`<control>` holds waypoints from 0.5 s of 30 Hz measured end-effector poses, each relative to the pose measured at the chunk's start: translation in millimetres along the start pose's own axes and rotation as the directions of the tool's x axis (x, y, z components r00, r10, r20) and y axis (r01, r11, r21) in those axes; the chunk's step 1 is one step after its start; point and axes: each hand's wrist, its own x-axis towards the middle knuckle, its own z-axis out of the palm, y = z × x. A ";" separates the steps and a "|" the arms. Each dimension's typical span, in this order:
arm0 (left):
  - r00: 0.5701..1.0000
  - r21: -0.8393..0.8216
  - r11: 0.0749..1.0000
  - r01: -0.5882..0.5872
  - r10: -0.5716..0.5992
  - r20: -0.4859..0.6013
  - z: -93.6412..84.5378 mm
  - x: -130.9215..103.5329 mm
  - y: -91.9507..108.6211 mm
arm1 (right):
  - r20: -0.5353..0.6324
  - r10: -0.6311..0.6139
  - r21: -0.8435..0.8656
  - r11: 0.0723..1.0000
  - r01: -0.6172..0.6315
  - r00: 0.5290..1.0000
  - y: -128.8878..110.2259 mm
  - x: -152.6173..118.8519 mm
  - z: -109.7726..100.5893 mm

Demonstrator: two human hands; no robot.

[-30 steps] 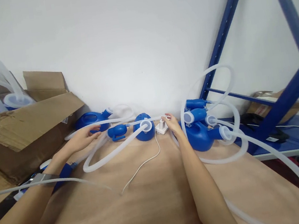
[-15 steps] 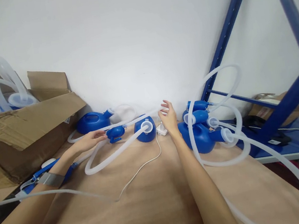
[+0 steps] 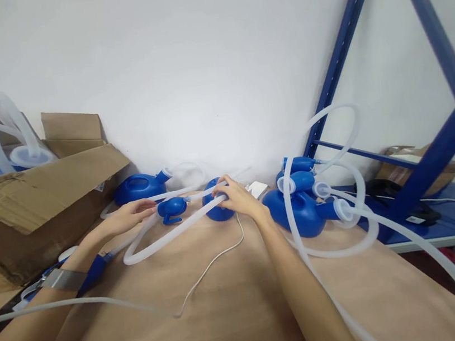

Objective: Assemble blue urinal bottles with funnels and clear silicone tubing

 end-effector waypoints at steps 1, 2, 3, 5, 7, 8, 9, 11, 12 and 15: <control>1.000 0.009 1.000 0.006 -0.006 -0.018 -1.4 0.5 -1.3 | -0.036 -0.008 -0.012 1.000 0.008 0.999 -0.4 1.4 1.7; 0.999 0.014 1.000 0.016 -0.015 -0.030 -2.6 0.8 -3.2 | -0.063 -0.019 -0.015 1.000 0.018 0.998 -0.6 2.5 2.7; 0.999 0.015 1.000 0.027 -0.026 -0.035 -3.3 1.1 -5.7 | -0.086 -0.031 -0.009 1.000 0.030 0.996 -0.6 3.2 2.8; 0.998 0.008 0.999 0.051 -0.051 -0.033 -3.2 1.6 -11.5 | -0.134 -0.046 0.017 0.999 0.049 0.990 -0.8 3.3 0.0; 0.997 -0.001 0.998 0.069 -0.069 -0.019 -0.8 2.2 -17.2 | -0.189 -0.044 0.040 0.998 0.052 0.981 -1.3 2.2 -6.6; 0.997 -0.004 0.997 0.075 -0.075 -0.009 1.1 2.7 -19.7 | -0.214 -0.037 0.047 0.998 0.048 0.976 -1.7 1.4 -10.8; 0.997 -0.005 0.997 0.080 -0.080 0.003 3.3 3.2 -22.0 | -0.240 -0.028 0.051 0.998 0.041 0.970 -2.3 0.5 -15.5; 0.995 -0.002 0.996 0.091 -0.091 0.031 8.4 4.2 -25.6 | -0.291 -0.018 0.051 0.998 0.034 0.957 -3.5 -1.3 -25.1; 0.994 0.003 0.995 0.097 -0.097 0.045 11.0 4.6 -27.1 | -0.313 -0.018 0.052 0.998 0.036 0.950 -4.3 -2.2 -29.7; 0.990 0.028 0.993 0.119 -0.121 0.076 17.7 4.0 -29.4 | -0.370 -0.022 0.063 0.997 0.049 0.929 -7.1 -4.6 -40.9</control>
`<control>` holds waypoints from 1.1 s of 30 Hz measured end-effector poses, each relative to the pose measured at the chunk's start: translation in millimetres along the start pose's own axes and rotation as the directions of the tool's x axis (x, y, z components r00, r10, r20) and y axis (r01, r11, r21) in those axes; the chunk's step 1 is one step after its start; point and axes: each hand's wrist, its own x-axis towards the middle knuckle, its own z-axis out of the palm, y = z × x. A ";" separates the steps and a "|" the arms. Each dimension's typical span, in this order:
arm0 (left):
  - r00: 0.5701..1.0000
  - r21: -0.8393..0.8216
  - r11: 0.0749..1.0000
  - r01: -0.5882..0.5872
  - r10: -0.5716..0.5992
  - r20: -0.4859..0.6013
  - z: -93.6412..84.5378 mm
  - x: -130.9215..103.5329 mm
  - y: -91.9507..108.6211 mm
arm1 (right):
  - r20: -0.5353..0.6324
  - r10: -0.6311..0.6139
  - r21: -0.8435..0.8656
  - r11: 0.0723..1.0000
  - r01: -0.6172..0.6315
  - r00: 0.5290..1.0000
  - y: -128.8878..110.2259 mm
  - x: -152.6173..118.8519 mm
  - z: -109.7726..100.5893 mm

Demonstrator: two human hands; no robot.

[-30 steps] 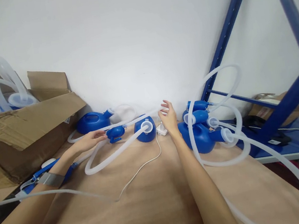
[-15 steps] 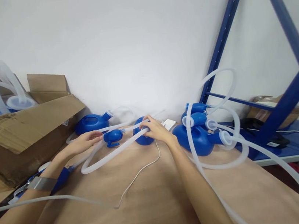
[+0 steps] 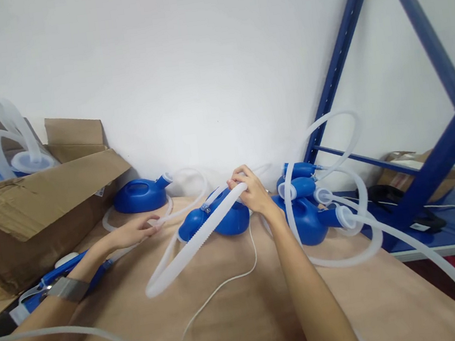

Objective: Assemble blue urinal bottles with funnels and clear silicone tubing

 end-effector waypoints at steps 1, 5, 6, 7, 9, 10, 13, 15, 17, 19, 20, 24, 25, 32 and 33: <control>1.000 0.009 1.000 0.007 -0.007 0.009 2.0 -0.6 0.3 | -0.016 0.003 0.002 1.000 -0.003 1.000 -1.3 0.3 -2.5; 0.998 0.004 1.000 -0.011 0.011 0.064 11.5 -7.6 12.4 | -0.046 0.019 0.011 1.000 -0.019 0.999 -7.0 -0.2 -6.9; 0.996 -0.009 1.000 -0.026 0.026 0.085 14.7 -10.5 18.5 | -0.035 0.021 0.022 1.000 -0.020 0.999 -8.8 -0.7 -7.3; 0.993 -0.026 0.999 -0.043 0.046 0.110 18.4 -13.8 25.3 | -0.018 0.022 0.036 0.999 -0.021 1.000 -10.7 -1.4 -7.7; 0.974 -0.087 0.991 -0.101 0.117 0.193 27.1 -20.6 39.8 | 0.017 0.017 0.061 0.998 -0.018 1.000 -15.1 -3.6 -8.2; 0.954 -0.136 0.979 -0.149 0.179 0.241 32.0 -23.6 46.1 | 0.028 0.014 0.071 0.997 -0.016 1.000 -17.4 -5.2 -8.1; 0.883 -0.268 0.913 -0.308 0.379 0.276 47.4 -28.5 56.8 | 0.037 0.008 0.099 0.995 -0.012 0.999 -22.8 -13.0 -3.8; 0.883 -0.271 0.892 -0.361 0.420 0.210 56.6 -28.5 55.9 | 0.019 0.018 0.127 0.992 -0.020 1.000 -23.2 -20.9 3.1; 0.900 -0.230 0.902 -0.365 0.405 0.161 63.1 -28.4 51.3 | -0.021 0.043 0.151 0.988 -0.039 0.999 -20.5 -31.1 12.1; 0.914 -0.161 0.917 -0.365 0.386 0.127 66.7 -30.4 45.7 | -0.066 0.083 0.157 0.985 -0.072 0.994 -15.7 -42.9 21.0; 0.919 -0.130 0.922 -0.365 0.379 0.110 67.6 -32.4 43.0 | -0.086 0.104 0.155 0.984 -0.090 0.991 -13.2 -49.1 24.7; 0.960 -0.151 0.948 -0.279 0.281 -0.005 67.7 -43.8 31.2 | -0.146 0.161 0.142 0.980 -0.140 0.976 -9.7 -69.2 35.2; 0.971 -0.191 0.953 -0.237 0.232 -0.050 67.2 -46.6 27.6 | -0.156 0.166 0.143 0.979 -0.144 0.974 -11.4 -71.9 37.3; 0.927 -0.484 0.872 -0.070 -0.122 -0.354 58.3 -63.1 6.6 | -0.091 0.126 0.169 0.980 -0.109 0.988 -36.5 -79.4 61.9; 0.915 -0.548 0.835 -0.058 -0.176 -0.364 57.6 -65.2 5.5 | -0.103 0.146 0.185 0.975 -0.125 0.984 -37.3 -85.1 68.4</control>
